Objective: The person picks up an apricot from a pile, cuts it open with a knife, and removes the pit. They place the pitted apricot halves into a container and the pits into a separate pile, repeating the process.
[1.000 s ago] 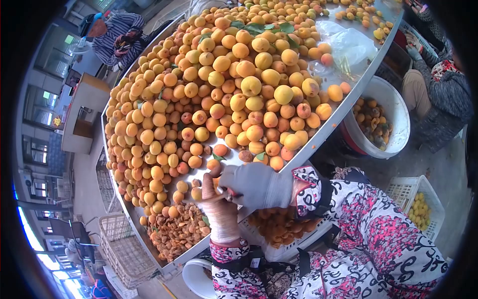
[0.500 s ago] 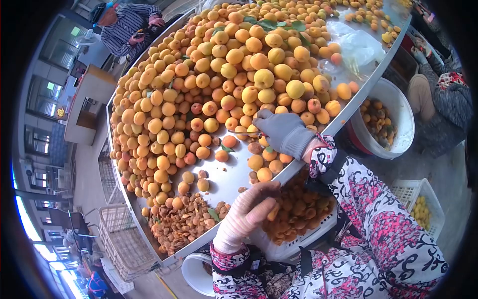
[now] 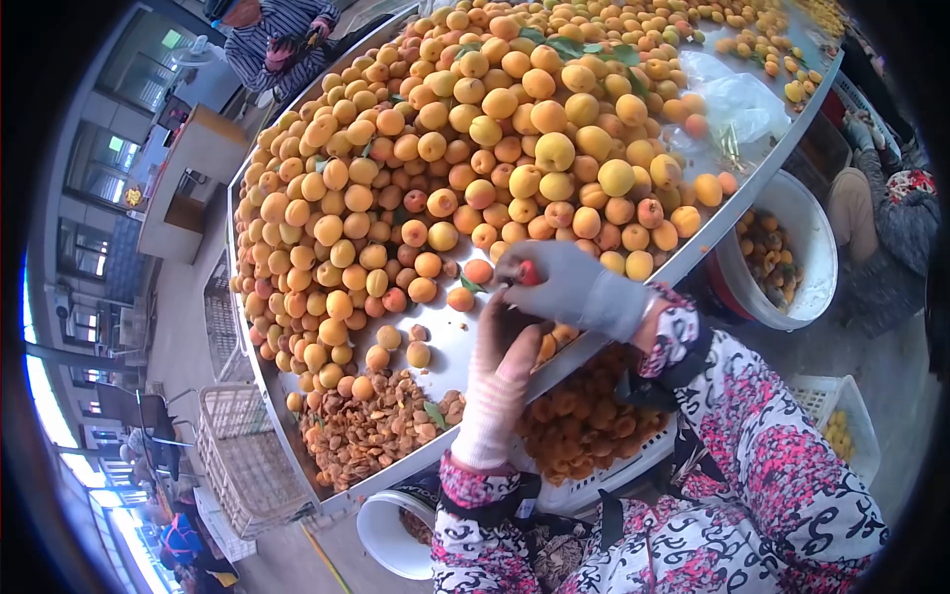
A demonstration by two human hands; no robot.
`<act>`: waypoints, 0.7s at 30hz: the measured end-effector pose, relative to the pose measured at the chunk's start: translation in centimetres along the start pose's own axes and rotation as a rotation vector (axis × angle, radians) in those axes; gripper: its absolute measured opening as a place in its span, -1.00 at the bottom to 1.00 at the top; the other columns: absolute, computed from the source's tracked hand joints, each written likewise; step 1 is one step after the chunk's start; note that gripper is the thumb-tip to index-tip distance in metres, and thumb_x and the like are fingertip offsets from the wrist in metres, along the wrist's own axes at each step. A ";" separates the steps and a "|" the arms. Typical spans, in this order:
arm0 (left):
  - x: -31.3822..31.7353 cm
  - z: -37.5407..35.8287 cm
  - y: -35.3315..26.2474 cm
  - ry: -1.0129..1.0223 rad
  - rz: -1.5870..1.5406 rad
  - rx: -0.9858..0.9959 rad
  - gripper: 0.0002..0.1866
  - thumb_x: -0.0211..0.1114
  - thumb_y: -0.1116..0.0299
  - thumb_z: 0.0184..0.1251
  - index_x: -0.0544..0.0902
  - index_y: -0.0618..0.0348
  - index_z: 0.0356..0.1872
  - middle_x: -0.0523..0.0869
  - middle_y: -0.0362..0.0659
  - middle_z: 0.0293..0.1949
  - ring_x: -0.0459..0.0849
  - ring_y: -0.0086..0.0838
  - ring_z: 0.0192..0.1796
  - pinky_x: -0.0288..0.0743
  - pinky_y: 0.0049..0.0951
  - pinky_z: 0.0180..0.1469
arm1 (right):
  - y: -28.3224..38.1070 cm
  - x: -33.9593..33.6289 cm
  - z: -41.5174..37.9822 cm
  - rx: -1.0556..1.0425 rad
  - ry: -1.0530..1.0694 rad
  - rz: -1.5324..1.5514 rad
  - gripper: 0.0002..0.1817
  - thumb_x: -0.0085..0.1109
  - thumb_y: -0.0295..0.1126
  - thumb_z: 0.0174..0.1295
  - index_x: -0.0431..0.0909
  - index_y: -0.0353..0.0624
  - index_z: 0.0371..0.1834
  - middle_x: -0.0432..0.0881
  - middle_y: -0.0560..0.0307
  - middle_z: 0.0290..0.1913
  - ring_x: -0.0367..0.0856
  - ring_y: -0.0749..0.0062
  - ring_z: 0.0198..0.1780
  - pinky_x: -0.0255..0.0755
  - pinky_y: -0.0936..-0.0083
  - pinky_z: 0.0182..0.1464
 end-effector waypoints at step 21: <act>-1.5 3.2 4.1 -0.067 0.806 0.119 -0.47 0.34 0.29 0.03 0.48 0.09 0.11 0.58 0.02 -0.07 0.56 -0.15 -0.06 0.39 -0.24 0.05 | -0.5 -2.6 -1.2 0.097 -0.196 0.091 -0.64 0.14 -0.15 0.20 0.48 -0.26 -0.15 0.58 0.12 -0.45 0.56 0.50 -0.41 0.42 0.59 -0.33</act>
Point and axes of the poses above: each hand's wrist, its own z-axis towards the middle knuckle, its own x-axis out of the palm, y = z × x, the point moved 1 cm from there along z, towards the middle knuckle
